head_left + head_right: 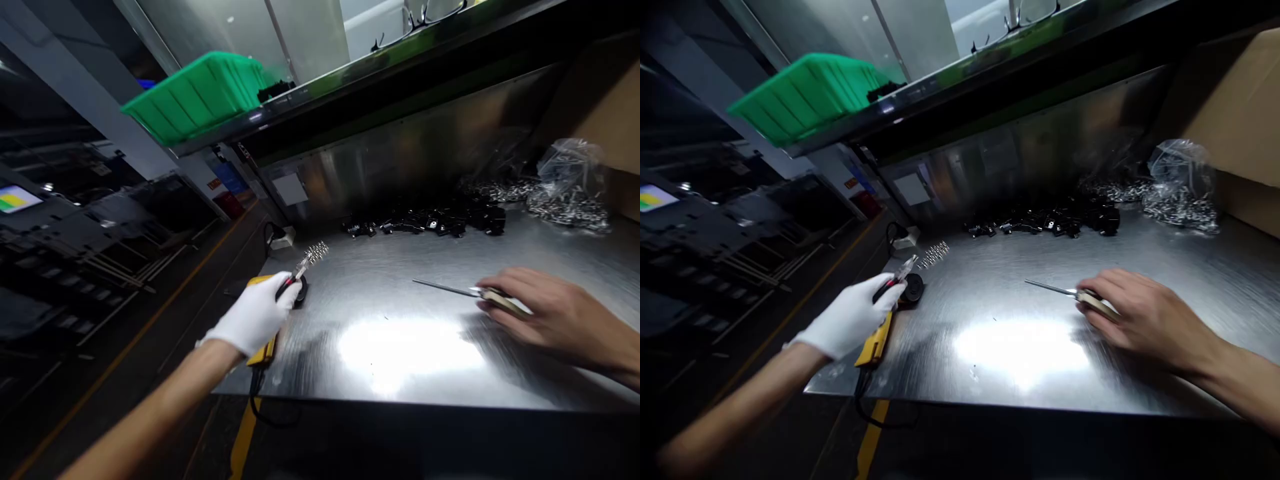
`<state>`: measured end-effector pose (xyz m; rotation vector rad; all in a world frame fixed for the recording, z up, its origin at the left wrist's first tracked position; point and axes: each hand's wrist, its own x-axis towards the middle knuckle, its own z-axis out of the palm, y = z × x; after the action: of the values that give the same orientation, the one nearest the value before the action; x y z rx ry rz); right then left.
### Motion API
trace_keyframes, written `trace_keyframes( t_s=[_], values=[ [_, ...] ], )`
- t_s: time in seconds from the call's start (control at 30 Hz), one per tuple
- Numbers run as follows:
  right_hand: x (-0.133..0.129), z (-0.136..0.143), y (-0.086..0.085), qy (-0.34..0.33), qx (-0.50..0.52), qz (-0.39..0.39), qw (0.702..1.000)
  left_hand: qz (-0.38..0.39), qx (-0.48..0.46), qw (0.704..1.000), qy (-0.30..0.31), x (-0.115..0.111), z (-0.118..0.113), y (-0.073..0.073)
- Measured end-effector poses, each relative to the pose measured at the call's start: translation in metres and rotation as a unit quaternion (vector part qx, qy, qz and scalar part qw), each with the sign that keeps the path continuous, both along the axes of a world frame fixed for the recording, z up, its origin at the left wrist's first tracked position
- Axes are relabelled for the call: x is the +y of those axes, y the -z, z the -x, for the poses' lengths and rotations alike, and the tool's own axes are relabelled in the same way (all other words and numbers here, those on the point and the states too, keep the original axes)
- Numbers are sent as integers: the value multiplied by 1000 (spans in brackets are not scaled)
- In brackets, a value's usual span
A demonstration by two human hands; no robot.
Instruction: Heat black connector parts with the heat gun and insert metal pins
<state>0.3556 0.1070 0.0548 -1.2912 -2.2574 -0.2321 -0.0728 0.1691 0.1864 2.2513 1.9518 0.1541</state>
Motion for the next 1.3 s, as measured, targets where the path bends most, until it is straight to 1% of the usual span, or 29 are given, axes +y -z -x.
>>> trace_keyframes(
  t_s=[0.03,0.07,0.13,0.17,0.23,0.33,0.4,0.5,0.6,0.67,0.9,1.1,1.2,1.3],
  values=[
    [21,11,-3,-8,0,-4,1000,-24,135,990,29,25,1,-9],
    [40,21,-4,-17,-7,-18,1000,-26,260,964,51,48,1,-15],
    [68,37,-3,-39,-18,-47,998,-19,344,936,67,86,-1,-19],
    [76,42,0,-50,-17,-59,997,-12,370,926,73,101,-3,-19],
    [83,46,9,-66,-7,-64,996,3,402,912,87,124,-7,-12],
    [81,40,19,-64,8,-11,998,22,440,890,116,146,-14,5],
    [79,36,22,-58,26,30,998,33,454,880,133,156,-19,15],
    [80,35,22,-64,55,57,995,38,477,863,162,167,-26,25],
    [82,38,24,-69,68,73,993,25,514,835,195,174,-32,29],
    [82,38,25,-65,70,79,992,18,529,824,202,178,-34,30],
    [82,37,28,-59,67,91,992,-32,508,833,216,186,-35,34],
    [82,39,30,-61,68,96,991,-61,500,832,232,185,-39,35],
    [83,38,32,-60,64,88,992,-74,507,824,242,182,-40,34],
    [83,38,32,-57,59,77,994,-89,533,804,248,179,-39,31]
  ],
)
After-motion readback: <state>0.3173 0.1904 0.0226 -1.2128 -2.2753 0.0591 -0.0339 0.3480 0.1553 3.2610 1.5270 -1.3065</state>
